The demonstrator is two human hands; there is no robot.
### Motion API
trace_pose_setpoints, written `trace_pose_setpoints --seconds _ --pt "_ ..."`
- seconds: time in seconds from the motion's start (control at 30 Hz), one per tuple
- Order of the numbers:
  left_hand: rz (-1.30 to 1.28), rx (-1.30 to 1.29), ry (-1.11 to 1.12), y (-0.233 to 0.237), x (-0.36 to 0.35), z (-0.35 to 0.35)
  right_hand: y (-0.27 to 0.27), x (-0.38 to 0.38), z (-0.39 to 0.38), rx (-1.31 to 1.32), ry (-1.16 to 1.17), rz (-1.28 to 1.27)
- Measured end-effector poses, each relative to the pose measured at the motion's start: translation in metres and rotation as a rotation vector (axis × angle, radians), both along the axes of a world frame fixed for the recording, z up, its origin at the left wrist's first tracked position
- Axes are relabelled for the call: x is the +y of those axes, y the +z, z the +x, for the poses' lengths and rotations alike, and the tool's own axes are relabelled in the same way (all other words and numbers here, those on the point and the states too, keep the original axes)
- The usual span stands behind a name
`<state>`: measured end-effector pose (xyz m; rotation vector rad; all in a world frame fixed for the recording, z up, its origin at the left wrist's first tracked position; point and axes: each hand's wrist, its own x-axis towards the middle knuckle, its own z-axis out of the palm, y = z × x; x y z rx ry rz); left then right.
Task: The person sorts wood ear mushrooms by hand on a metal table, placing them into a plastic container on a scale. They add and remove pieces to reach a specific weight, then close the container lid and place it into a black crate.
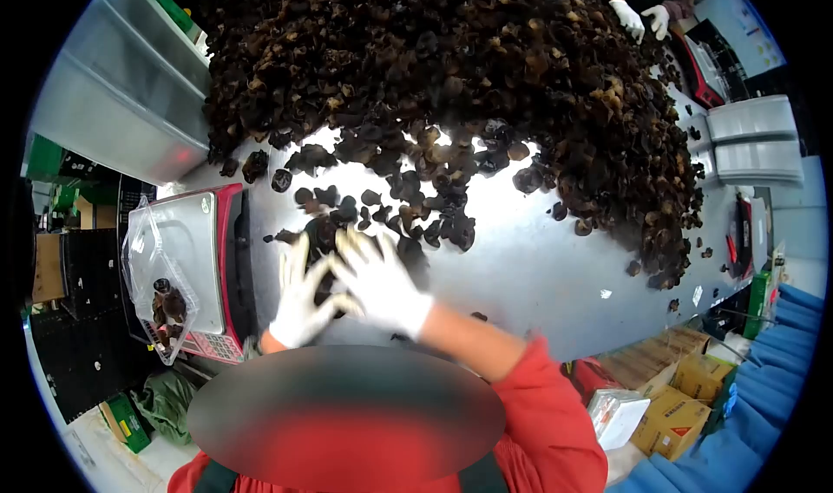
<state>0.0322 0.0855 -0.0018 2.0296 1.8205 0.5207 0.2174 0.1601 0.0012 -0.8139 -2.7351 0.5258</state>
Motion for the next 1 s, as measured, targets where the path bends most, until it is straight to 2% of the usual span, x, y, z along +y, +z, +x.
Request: trace_pose_setpoints --seconds 0.03,0.1,0.17,0.23,0.3,0.37,0.4,0.43,0.5,0.57,0.63,0.7,0.8,0.83,0.9,1.0 --pt "0.006 -0.038 -0.042 0.007 -0.023 0.001 0.008 -0.023 0.012 0.063 0.039 -0.048" --pt "-0.021 -0.004 -0.035 0.009 -0.057 0.002 0.02 -0.046 0.04 0.03 0.083 -0.131" --pt "0.032 -0.002 0.054 -0.001 -0.071 -0.003 0.02 -0.045 0.061 0.059 -0.035 -0.091" --pt "0.094 -0.002 0.175 -0.004 -0.061 -0.005 0.028 -0.02 0.06 0.07 -0.154 -0.043" --pt "0.143 0.027 0.208 -0.005 -0.038 -0.007 0.024 -0.002 0.039 0.065 -0.284 -0.001" --pt "0.066 0.07 0.161 -0.013 -0.022 -0.01 0.004 0.002 0.012 -0.032 -0.279 -0.019" --pt "0.019 0.04 0.121 -0.017 -0.026 -0.01 -0.007 -0.012 0.003 -0.024 -0.229 -0.014" --pt "0.031 0.072 0.043 -0.023 -0.039 -0.009 0.009 -0.031 0.0 -0.129 -0.109 -0.021" --pt "-0.032 -0.001 -0.041 -0.009 -0.071 -0.011 0.012 -0.076 0.011 0.01 0.035 -0.095" --pt "0.025 -0.011 -0.014 -0.012 -0.103 -0.019 0.009 -0.1 0.024 0.048 0.154 -0.128" --pt "0.044 -0.041 0.082 -0.008 -0.109 -0.025 0.024 -0.085 0.022 0.148 0.103 -0.127" --pt "0.111 -0.045 0.137 -0.01 -0.095 -0.028 0.035 -0.045 0.001 0.194 -0.05 -0.049" --pt "0.201 -0.064 0.202 -0.015 -0.065 -0.029 0.01 0.001 -0.044 0.191 -0.16 0.016" --pt "0.209 -0.105 0.224 -0.011 -0.058 -0.028 0.001 0.0 -0.057 0.151 -0.166 0.002" --pt "0.257 -0.114 0.248 -0.011 -0.06 -0.032 0.003 -0.041 -0.062 -0.029 0.036 0.058" --pt "0.19 -0.152 0.202 -0.018 -0.087 -0.039 0.013 -0.091 -0.045 0.1 0.095 -0.146"
